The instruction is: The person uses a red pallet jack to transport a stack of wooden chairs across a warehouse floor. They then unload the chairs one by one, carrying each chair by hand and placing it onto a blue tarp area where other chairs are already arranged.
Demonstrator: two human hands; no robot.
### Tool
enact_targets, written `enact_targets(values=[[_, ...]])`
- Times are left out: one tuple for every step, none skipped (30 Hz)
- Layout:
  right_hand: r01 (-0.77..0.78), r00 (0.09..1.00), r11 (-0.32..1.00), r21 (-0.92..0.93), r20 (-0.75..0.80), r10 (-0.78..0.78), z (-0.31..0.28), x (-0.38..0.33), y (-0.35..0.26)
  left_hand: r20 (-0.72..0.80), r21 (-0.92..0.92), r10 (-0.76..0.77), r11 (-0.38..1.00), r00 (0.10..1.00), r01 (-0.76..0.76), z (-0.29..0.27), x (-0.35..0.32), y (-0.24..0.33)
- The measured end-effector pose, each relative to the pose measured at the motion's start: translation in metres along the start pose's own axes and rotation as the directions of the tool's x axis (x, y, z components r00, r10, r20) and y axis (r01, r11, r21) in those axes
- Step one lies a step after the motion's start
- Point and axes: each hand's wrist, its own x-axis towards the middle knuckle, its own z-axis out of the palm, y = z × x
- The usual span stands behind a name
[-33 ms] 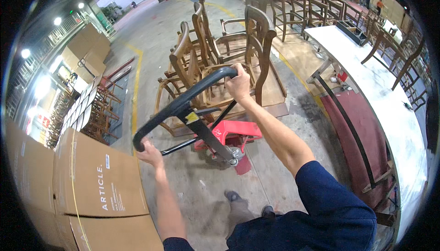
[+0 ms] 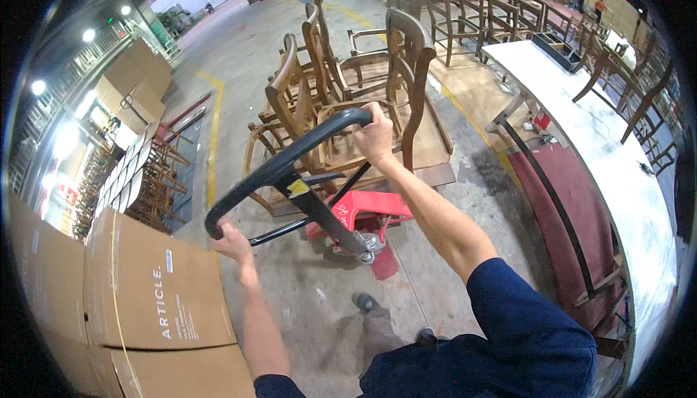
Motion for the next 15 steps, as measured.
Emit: enact_targets(values=[[-0.045,0.999,0.999,-0.026,0.013,0.045,0.014,0.005,0.004,-0.051,0.022,0.071,0.997,0.996,-0.070,0.021,0.023,-0.013],[-0.039,0.999,0.999,-0.016,0.029,0.040,0.026,0.006,0.005,-0.120,-0.003,0.150,0.988,0.981,-0.152,0.042,0.046,-0.024],[-0.009,0.998,1.000,0.006,0.064,0.009,0.039,0.009,0.005,-0.113,0.025,0.198,0.980,0.974,-0.196,0.056,0.067,-0.034],[-0.002,0.997,1.000,0.018,0.076,0.000,0.048,0.010,0.004,-0.088,0.057,0.302,0.953,0.949,-0.297,0.071,0.088,-0.043],[-0.009,0.997,1.000,0.011,0.071,0.008,0.053,0.013,0.003,-0.058,0.047,0.196,0.980,0.979,-0.194,0.089,0.108,-0.051],[0.013,0.994,1.000,0.014,0.105,-0.014,0.059,0.016,0.003,-0.025,0.049,0.150,0.988,0.988,-0.149,0.107,0.126,-0.059],[-0.019,0.995,1.000,-0.001,0.100,0.019,0.059,0.018,0.005,-0.017,0.096,0.053,0.994,0.998,-0.051,0.122,0.134,-0.067],[-0.005,1.000,1.000,0.023,0.007,0.005,0.063,0.021,0.008,0.003,0.013,0.128,0.992,0.992,-0.128,0.140,0.142,-0.075],[0.010,0.999,1.000,0.017,0.046,-0.011,0.063,0.026,0.014,0.009,-0.029,0.157,0.987,0.988,-0.157,0.163,0.153,-0.083],[0.017,1.000,0.999,0.028,0.007,-0.017,0.068,0.032,0.020,0.019,-0.097,0.257,0.962,0.966,-0.254,0.185,0.169,-0.093],[0.026,1.000,1.000,0.017,-0.006,-0.025,0.074,0.039,0.029,0.049,-0.077,0.077,0.994,0.996,-0.073,0.210,0.183,-0.104],[0.016,1.000,1.000,0.010,-0.007,-0.016,0.083,0.048,0.038,0.076,-0.075,0.123,0.990,0.989,-0.117,0.235,0.194,-0.116],[0.021,0.999,1.000,0.007,-0.049,-0.021,0.092,0.061,0.050,0.103,-0.075,0.169,0.984,0.980,-0.162,0.260,0.202,-0.128],[0.058,0.995,0.998,-0.020,-0.074,-0.060,0.096,0.069,0.058,0.153,-0.079,0.236,0.971,0.960,-0.226,0.273,0.207,-0.136],[0.055,0.996,0.996,-0.076,-0.065,-0.060,0.105,0.078,0.067,0.208,0.197,0.275,0.928,0.939,-0.315,0.291,0.221,-0.143]])
